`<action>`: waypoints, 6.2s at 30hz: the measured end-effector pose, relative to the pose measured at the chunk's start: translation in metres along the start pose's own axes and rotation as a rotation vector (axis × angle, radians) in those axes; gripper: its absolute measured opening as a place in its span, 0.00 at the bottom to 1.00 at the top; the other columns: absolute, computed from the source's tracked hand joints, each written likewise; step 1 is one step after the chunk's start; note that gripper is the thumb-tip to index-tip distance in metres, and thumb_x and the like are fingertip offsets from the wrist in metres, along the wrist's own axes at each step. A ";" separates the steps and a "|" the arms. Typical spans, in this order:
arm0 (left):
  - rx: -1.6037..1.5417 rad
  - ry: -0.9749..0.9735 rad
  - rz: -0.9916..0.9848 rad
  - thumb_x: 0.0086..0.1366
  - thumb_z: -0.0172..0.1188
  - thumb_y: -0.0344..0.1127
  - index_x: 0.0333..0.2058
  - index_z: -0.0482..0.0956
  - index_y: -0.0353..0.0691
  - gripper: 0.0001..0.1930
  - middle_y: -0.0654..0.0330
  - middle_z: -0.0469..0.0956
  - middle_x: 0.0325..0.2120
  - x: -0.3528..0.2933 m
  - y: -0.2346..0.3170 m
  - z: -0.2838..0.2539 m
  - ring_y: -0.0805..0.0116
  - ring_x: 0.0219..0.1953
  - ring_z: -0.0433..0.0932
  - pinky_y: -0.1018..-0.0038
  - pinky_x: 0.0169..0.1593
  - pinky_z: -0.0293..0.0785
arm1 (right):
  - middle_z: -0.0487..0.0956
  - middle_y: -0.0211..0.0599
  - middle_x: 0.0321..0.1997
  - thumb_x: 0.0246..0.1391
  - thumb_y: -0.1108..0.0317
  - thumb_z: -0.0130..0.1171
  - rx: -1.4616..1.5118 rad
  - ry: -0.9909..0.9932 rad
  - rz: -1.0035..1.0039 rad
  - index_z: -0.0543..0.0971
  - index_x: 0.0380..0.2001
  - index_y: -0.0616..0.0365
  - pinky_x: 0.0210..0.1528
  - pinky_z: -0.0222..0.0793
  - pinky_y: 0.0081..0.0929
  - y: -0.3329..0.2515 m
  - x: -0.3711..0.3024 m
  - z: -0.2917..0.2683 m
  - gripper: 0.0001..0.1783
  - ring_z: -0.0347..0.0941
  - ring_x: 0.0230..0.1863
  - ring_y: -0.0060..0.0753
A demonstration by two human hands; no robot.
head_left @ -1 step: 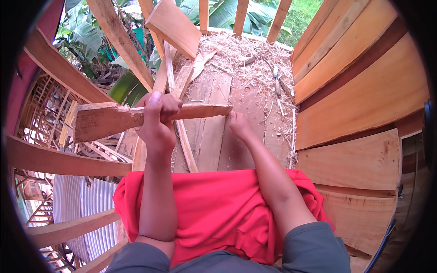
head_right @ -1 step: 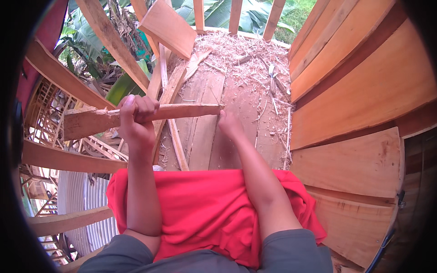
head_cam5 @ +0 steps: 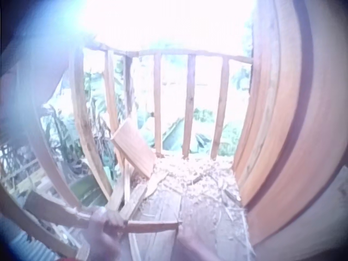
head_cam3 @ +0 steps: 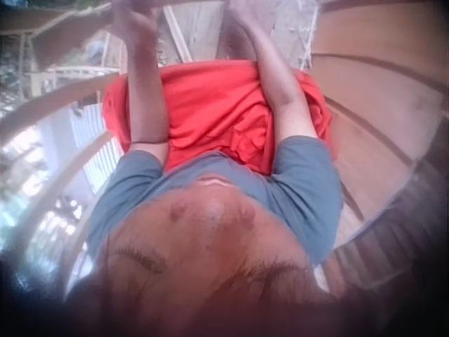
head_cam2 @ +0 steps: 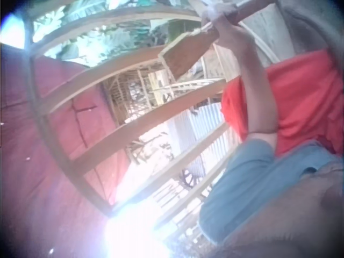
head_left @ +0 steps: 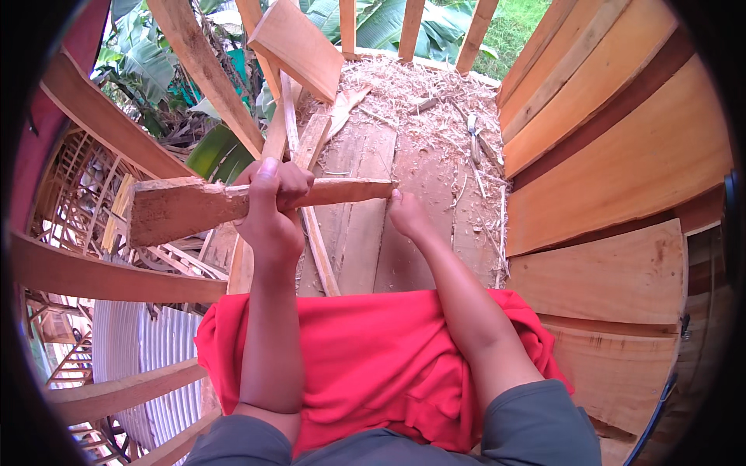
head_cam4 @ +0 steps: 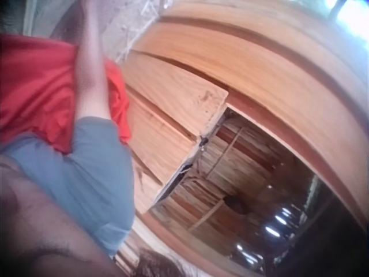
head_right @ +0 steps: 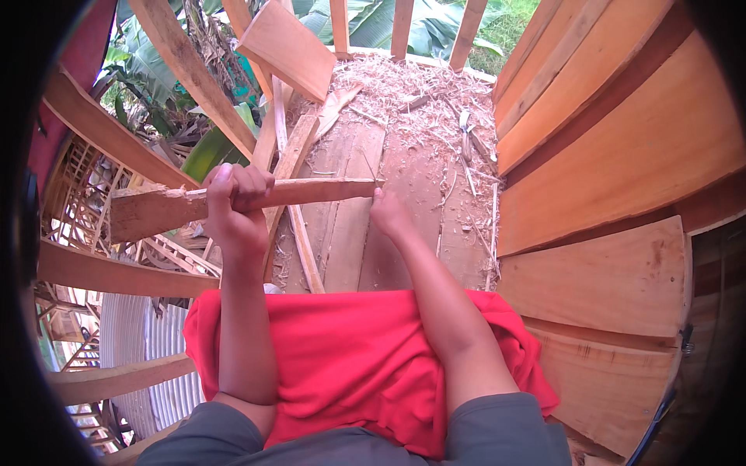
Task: The person sits on a wooden floor and uses a knife to carve a small piece of wood held in their left hand. They repeatedly scrape the wood to remove shavings, rotating the piece to work on different sides.
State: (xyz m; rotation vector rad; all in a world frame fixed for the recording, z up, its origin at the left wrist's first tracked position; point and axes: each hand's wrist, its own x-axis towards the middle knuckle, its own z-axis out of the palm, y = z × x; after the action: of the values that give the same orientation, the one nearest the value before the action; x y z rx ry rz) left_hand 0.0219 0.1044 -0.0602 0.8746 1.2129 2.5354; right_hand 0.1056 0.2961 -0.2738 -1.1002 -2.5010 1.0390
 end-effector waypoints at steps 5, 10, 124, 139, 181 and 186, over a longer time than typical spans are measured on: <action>0.004 0.025 0.004 0.68 0.44 0.32 0.17 0.55 0.42 0.18 0.67 0.53 0.12 -0.002 0.001 -0.002 0.75 0.17 0.50 0.71 0.28 0.56 | 0.79 0.61 0.45 0.68 0.53 0.36 0.035 -0.197 0.032 0.79 0.41 0.66 0.53 0.67 0.51 -0.013 -0.003 -0.014 0.28 0.74 0.50 0.62; 0.030 0.023 0.006 0.68 0.45 0.32 0.17 0.54 0.42 0.19 0.67 0.53 0.12 -0.003 0.005 -0.009 0.75 0.17 0.50 0.71 0.28 0.57 | 0.78 0.66 0.41 0.68 0.54 0.38 0.122 -0.165 -0.106 0.79 0.35 0.68 0.49 0.68 0.51 -0.049 -0.012 -0.018 0.28 0.75 0.47 0.63; 0.032 0.112 -0.016 0.67 0.43 0.32 0.17 0.52 0.44 0.18 0.67 0.49 0.13 0.000 0.003 0.004 0.74 0.18 0.49 0.71 0.29 0.54 | 0.77 0.60 0.26 0.68 0.53 0.40 0.208 -0.084 -0.151 0.74 0.28 0.71 0.36 0.68 0.46 -0.019 -0.007 -0.016 0.29 0.76 0.32 0.60; 0.095 0.067 -0.015 0.67 0.43 0.32 0.17 0.53 0.43 0.18 0.67 0.49 0.13 -0.007 0.004 -0.002 0.74 0.18 0.49 0.69 0.30 0.56 | 0.79 0.65 0.36 0.68 0.52 0.38 0.168 -0.203 -0.079 0.79 0.34 0.68 0.47 0.68 0.51 -0.048 -0.011 -0.021 0.29 0.76 0.43 0.64; -0.025 0.141 0.041 0.69 0.46 0.30 0.20 0.57 0.43 0.16 0.67 0.56 0.13 -0.002 0.000 -0.015 0.76 0.19 0.55 0.73 0.32 0.63 | 0.78 0.66 0.35 0.67 0.50 0.37 0.020 -0.081 -0.075 0.79 0.30 0.66 0.47 0.67 0.54 -0.059 -0.018 -0.014 0.30 0.75 0.42 0.68; -0.004 0.165 0.036 0.69 0.46 0.29 0.19 0.57 0.43 0.16 0.67 0.56 0.13 0.000 0.001 0.001 0.76 0.19 0.55 0.72 0.32 0.63 | 0.78 0.68 0.36 0.67 0.50 0.38 0.020 -0.130 -0.001 0.79 0.29 0.68 0.49 0.67 0.53 -0.015 0.007 -0.006 0.31 0.74 0.44 0.68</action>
State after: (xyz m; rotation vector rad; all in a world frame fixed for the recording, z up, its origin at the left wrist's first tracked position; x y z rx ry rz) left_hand 0.0223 0.1039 -0.0591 0.7036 1.2477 2.6837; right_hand 0.0951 0.2970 -0.2601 -1.0576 -2.5839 1.1679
